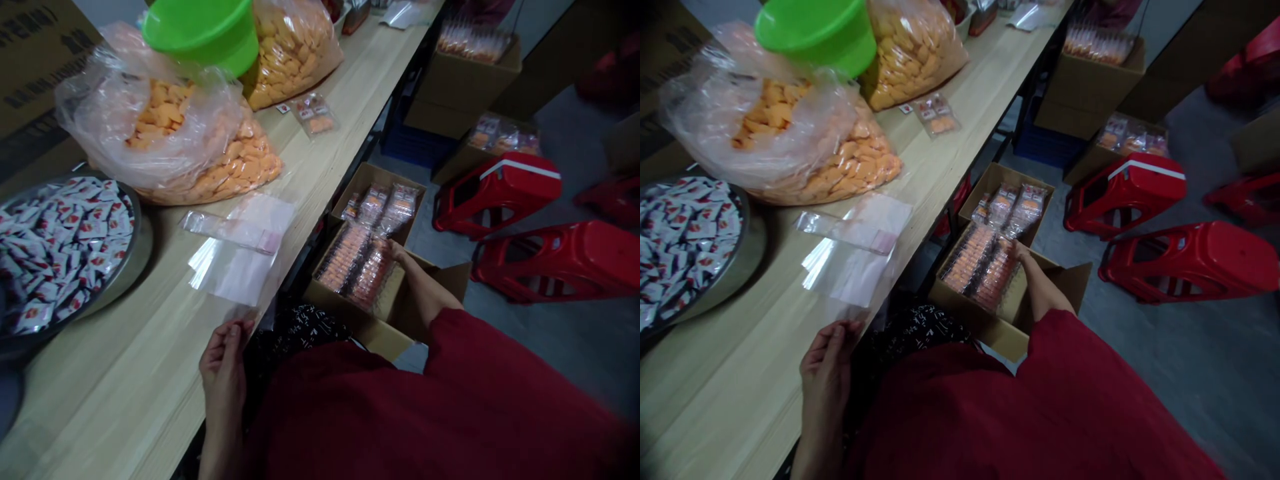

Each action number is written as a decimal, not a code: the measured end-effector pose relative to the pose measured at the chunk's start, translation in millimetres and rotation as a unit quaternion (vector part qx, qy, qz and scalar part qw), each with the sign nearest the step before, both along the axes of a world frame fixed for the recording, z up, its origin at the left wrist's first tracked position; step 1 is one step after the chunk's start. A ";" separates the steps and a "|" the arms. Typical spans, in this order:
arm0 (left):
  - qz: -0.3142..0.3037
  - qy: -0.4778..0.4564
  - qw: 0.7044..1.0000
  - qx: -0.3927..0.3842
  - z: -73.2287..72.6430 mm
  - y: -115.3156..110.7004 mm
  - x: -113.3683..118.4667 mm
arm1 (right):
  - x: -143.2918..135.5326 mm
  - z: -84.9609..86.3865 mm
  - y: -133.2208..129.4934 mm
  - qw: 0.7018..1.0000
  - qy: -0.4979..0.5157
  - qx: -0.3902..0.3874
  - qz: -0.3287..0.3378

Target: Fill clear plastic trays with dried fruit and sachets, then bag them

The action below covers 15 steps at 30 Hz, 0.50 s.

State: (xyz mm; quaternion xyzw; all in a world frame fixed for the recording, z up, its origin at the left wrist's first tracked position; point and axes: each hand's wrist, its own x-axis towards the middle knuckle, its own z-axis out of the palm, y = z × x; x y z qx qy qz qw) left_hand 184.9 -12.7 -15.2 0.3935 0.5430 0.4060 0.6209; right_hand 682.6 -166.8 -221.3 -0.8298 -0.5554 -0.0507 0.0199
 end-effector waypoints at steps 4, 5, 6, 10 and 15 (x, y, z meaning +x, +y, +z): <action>-0.003 -0.005 1.000 -0.003 -3.2 1.8 -8.1 | 6.8 1.8 -17.2 0.985 0.118 0.013 -0.124; 0.000 -0.009 1.000 -0.005 -3.6 2.4 -9.4 | 6.0 1.5 -20.2 0.979 0.141 0.017 -0.146; 0.002 -0.013 1.000 -0.007 -3.8 2.9 -10.1 | 3.7 0.3 -21.9 0.973 0.160 0.021 -0.163; 0.007 -0.015 1.000 -0.010 -2.2 4.2 -8.2 | -16.3 -11.7 -12.4 0.957 0.232 0.017 -0.175; 0.005 -0.008 1.000 -0.002 -3.3 3.1 -8.5 | -32.4 -26.0 8.2 0.937 0.298 0.002 -0.182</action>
